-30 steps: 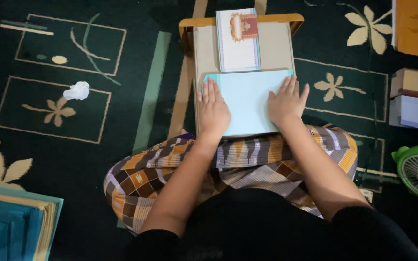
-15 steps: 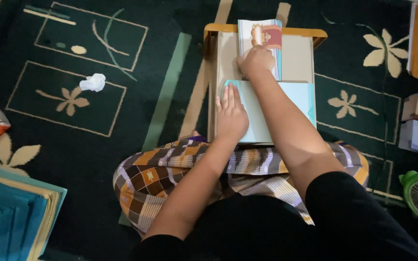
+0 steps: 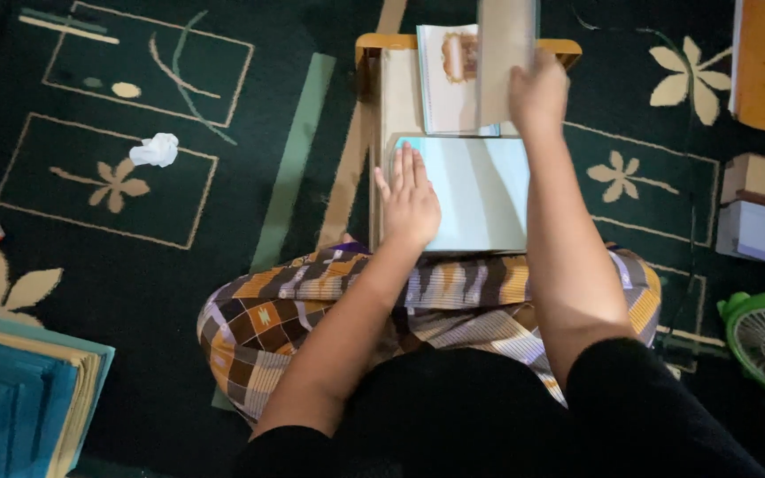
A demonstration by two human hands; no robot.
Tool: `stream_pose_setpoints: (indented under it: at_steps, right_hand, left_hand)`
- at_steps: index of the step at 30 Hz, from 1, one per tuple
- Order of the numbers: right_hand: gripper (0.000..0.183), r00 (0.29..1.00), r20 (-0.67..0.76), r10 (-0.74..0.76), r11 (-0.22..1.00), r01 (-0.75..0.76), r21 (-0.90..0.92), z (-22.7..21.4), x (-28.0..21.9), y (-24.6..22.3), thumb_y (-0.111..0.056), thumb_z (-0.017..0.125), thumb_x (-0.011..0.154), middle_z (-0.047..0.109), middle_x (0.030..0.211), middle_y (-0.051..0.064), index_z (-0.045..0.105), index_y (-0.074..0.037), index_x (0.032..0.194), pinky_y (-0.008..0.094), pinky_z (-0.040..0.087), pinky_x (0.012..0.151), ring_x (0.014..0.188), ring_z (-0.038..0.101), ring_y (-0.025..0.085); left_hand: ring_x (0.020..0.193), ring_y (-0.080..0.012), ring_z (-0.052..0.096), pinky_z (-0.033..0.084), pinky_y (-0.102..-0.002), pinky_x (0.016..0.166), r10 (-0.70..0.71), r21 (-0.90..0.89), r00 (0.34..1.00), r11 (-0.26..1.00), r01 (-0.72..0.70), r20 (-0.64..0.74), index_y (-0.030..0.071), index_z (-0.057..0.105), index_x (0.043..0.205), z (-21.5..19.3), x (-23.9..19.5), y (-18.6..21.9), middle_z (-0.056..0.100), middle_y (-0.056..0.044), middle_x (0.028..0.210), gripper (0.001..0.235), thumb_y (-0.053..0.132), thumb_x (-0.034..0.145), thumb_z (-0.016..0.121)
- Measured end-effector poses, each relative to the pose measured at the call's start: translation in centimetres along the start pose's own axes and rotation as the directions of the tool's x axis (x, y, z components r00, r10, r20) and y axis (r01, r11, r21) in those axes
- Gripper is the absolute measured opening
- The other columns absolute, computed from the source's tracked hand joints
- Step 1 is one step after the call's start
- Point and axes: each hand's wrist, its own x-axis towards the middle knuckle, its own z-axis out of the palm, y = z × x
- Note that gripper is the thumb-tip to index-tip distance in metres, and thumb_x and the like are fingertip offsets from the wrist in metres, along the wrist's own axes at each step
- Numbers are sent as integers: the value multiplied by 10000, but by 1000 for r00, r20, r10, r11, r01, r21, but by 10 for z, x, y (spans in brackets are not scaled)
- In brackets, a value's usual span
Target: The person sits on the floor and wraps a book with light blue paper. They fold the paper over the book's edges and smooth it down with their hands, repeating the process for multiple books.
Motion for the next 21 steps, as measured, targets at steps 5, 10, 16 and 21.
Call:
stream_pose_setpoints:
  at_steps: [5,10,16,21]
  right_hand:
    - [113,998,29,57,842,-64,536,-103,-107,-15,-105,615,962,619,948,60,573,-39,1044,311,494,718,921,612,180]
    - [190,909,333,250,442,-414,796,-142,-184,-30,4,566,1002,752,1007,102,640,-8,1177,245,626,679,885,788,233]
    - [87,811,507,293,138,-560,817,-137,-217,-30,-49,625,1010,725,882,103,618,12,1073,313,633,595,755,786,272]
    - [471,772,556,309,224,-627,746,-95,-229,11,-73,713,966,640,1094,153,464,11,1357,440,650,578,871,756,334]
  left_hand:
    - [1585,-384,138,3,-688,1240,51,17,998,999,-50,-43,-36,391,1527,-38,-4,19,209,-232,1691,527,166,1042,424]
    - [1589,-369,137,27,-702,1221,117,-135,982,981,-137,-152,17,632,1334,-87,-28,55,233,-204,1693,349,214,1050,583]
    - [1120,-219,730,582,-349,947,-27,-912,971,338,232,237,185,697,1308,-79,-41,60,743,-43,1228,274,209,1080,549]
    - [1010,-73,672,570,-320,848,-34,-911,978,357,205,207,168,640,1342,-72,-46,61,762,-164,1130,397,53,962,656]
